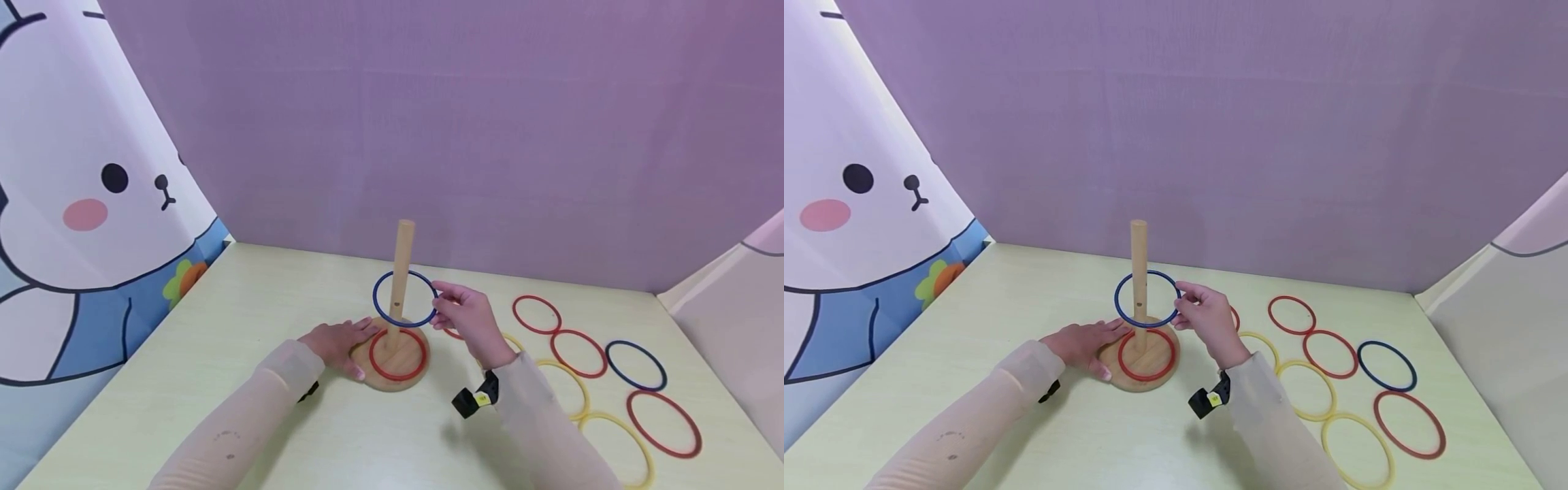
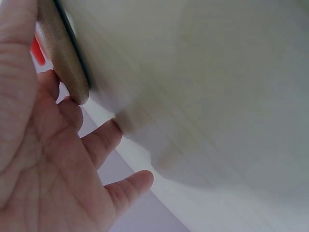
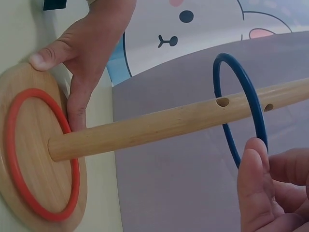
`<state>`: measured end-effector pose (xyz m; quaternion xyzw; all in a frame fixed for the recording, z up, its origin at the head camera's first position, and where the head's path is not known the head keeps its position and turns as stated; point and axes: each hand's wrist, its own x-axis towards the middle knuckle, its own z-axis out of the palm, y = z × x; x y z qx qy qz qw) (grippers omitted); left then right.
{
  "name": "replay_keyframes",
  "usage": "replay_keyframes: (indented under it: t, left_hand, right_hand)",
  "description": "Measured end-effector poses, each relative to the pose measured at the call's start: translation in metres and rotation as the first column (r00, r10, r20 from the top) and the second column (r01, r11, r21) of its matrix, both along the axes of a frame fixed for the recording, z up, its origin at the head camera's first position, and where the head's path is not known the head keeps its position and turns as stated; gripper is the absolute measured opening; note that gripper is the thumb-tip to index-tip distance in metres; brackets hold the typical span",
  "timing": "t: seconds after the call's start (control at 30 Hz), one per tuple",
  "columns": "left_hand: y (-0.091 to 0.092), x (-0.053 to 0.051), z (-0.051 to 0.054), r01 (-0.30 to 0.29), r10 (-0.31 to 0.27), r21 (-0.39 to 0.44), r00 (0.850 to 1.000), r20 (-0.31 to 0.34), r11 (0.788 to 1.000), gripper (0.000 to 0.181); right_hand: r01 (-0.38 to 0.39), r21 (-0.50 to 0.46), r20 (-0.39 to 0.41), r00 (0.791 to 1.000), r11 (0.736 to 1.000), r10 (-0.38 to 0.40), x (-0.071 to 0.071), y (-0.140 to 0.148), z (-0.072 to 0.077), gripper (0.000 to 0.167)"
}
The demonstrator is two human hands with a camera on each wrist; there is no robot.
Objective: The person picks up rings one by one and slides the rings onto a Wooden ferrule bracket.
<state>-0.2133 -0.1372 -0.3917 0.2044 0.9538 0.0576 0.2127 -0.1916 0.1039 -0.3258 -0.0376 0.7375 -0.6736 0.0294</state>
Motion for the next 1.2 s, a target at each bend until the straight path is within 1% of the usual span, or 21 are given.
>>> replay_keyframes:
  t: [0.1,0.3,0.4,0.5,0.57,0.63,0.7,0.83,0.93,1.2]
  left_hand:
    - [0.000,0.001,0.000,0.009,-0.009,0.004,1.000,-0.005,1.000,0.092]
    - [-0.001,0.001,0.000,0.023,-0.023,-0.001,1.000,-0.015,1.000,0.091]
    - [-0.001,0.001,0.000,0.028,-0.028,0.012,1.000,-0.015,1.000,0.091]
    - [-0.001,0.001,0.001,0.023,-0.023,0.018,1.000,-0.013,1.000,0.092]
    - [-0.001,0.001,0.001,0.009,-0.009,0.014,1.000,-0.009,1.000,0.094]
    - [-0.001,0.001,0.001,-0.004,0.004,0.004,1.000,-0.006,1.000,0.094]
    - [-0.001,0.001,0.001,-0.008,0.008,0.001,1.000,-0.007,1.000,0.094]
    - [-0.001,0.001,0.001,0.016,-0.016,0.007,1.000,-0.019,1.000,0.091]
    - [-0.001,0.001,0.002,0.030,-0.029,0.012,0.999,-0.027,0.999,0.089]
    - [-0.001,0.002,0.003,0.030,-0.030,0.013,0.999,-0.017,0.999,0.089]
  right_hand:
    - [-0.011,0.020,0.015,1.000,1.000,0.010,-0.001,0.001,-0.001,0.036]
    - [-0.059,0.042,0.057,0.997,0.997,0.057,-0.003,0.002,-0.004,0.036]
    - [-0.061,0.042,0.080,0.995,0.997,0.057,-0.003,0.003,-0.005,0.036]
    - [-0.070,0.038,0.088,0.994,0.997,0.067,-0.003,0.002,-0.007,0.036]
    - [-0.081,0.034,0.087,0.993,0.996,0.078,-0.002,0.002,-0.009,0.036]
    - [-0.089,0.039,0.086,0.993,0.995,0.085,-0.002,0.001,-0.012,0.036]
    - [-0.081,0.052,0.091,0.993,0.995,0.077,-0.001,0.000,-0.015,0.035]
    - [-0.085,0.096,0.100,0.992,0.992,0.075,0.000,-0.001,-0.020,0.034]
    - [-0.096,0.111,0.107,0.991,0.989,0.084,0.000,-0.001,-0.024,0.035]
    - [-0.116,0.116,0.121,0.987,0.986,0.102,0.001,-0.001,-0.037,0.035]
